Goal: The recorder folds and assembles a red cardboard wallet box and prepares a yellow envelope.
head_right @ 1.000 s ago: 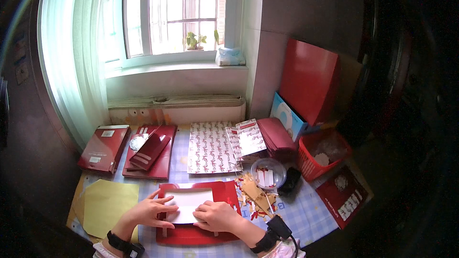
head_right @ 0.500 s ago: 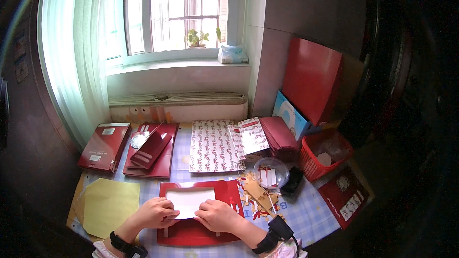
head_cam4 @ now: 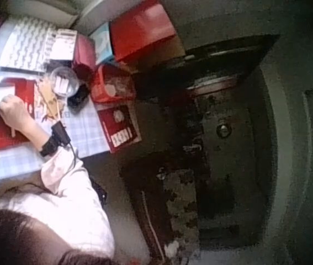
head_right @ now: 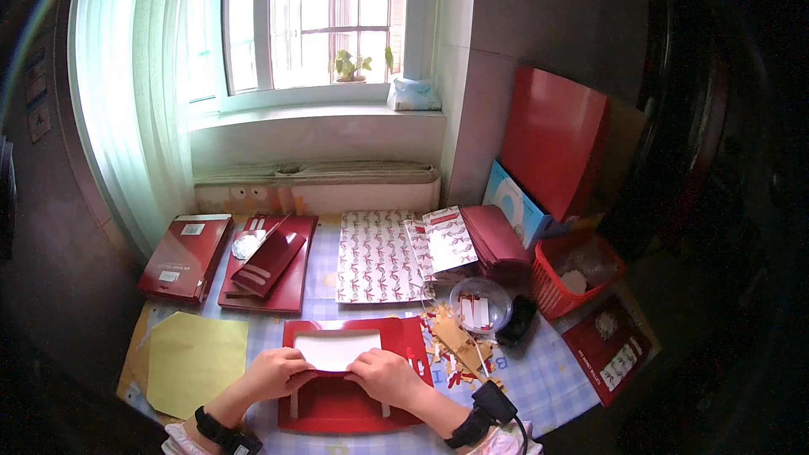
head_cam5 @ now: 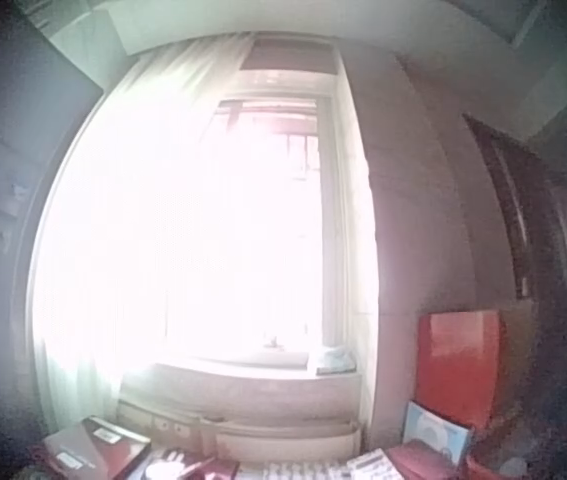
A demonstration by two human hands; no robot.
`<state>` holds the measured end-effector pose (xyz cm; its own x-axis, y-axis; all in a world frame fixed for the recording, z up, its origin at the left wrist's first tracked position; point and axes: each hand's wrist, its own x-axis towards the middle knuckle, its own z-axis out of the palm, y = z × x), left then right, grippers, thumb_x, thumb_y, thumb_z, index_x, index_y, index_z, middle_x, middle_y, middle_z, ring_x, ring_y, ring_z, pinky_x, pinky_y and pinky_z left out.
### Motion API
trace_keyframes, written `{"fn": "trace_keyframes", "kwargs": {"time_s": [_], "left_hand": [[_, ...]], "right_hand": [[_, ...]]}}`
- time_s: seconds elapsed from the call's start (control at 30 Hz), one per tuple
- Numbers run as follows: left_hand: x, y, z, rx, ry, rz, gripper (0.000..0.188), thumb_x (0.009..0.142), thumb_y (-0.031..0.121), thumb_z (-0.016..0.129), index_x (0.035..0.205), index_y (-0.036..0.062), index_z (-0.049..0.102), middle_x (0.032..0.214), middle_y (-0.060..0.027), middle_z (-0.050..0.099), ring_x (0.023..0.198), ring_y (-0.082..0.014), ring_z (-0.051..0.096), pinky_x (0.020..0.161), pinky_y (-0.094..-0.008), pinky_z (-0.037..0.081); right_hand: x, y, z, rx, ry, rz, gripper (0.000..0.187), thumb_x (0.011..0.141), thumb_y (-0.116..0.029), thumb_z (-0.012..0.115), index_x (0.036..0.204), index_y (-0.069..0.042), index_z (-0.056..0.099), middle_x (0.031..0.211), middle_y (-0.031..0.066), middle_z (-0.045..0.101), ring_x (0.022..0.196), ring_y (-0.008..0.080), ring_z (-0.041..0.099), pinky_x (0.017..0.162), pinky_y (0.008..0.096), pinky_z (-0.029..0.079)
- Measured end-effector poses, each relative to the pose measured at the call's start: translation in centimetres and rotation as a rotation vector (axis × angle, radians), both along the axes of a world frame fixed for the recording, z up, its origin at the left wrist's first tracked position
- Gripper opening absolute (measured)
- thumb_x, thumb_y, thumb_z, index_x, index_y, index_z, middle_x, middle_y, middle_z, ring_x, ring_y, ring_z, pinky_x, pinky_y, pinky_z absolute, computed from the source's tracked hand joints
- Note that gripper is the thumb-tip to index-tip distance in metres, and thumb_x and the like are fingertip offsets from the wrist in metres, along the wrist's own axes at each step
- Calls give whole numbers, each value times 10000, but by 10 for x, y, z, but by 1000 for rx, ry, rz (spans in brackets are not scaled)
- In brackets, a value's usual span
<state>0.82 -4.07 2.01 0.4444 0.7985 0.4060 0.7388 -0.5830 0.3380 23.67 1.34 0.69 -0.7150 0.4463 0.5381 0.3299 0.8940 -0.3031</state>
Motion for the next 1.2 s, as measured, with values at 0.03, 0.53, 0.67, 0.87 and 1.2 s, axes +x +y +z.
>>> {"fn": "trace_keyframes", "kwargs": {"time_s": [0.03,0.53,0.67,0.87,1.2], "left_hand": [[-2,2,-5,-22,-4,27,108,742,195,668,792,99,666,717,-60,601,661,-251,594,594,-335,483],[6,2,0,-182,-177,184,163,758,192,671,829,51,630,728,-114,616,654,-268,607,586,-327,482],[6,4,-2,-266,-289,221,168,767,182,672,845,40,626,704,-127,608,613,-245,602,563,-302,477],[4,4,-1,-281,-279,193,167,737,192,699,829,65,640,717,-89,615,625,-230,592,586,-292,478],[5,2,-1,107,106,-80,162,693,171,686,854,181,679,746,7,577,726,-166,567,658,-297,471]], "right_hand": [[-1,-1,-1,-38,13,-49,156,737,-207,666,779,-74,596,723,70,587,703,236,589,638,340,483],[-1,5,2,-374,78,-167,226,772,-277,651,837,-65,606,741,120,619,717,301,609,625,381,483],[-2,7,2,-403,39,-189,244,782,-297,639,845,-65,601,726,125,616,715,309,608,625,388,482],[-1,10,-2,-416,31,-152,244,774,-284,647,854,-60,593,770,122,616,744,307,602,646,384,478],[-1,0,2,104,-54,25,112,722,-174,651,794,-130,578,725,7,548,684,177,564,602,311,464]]}}
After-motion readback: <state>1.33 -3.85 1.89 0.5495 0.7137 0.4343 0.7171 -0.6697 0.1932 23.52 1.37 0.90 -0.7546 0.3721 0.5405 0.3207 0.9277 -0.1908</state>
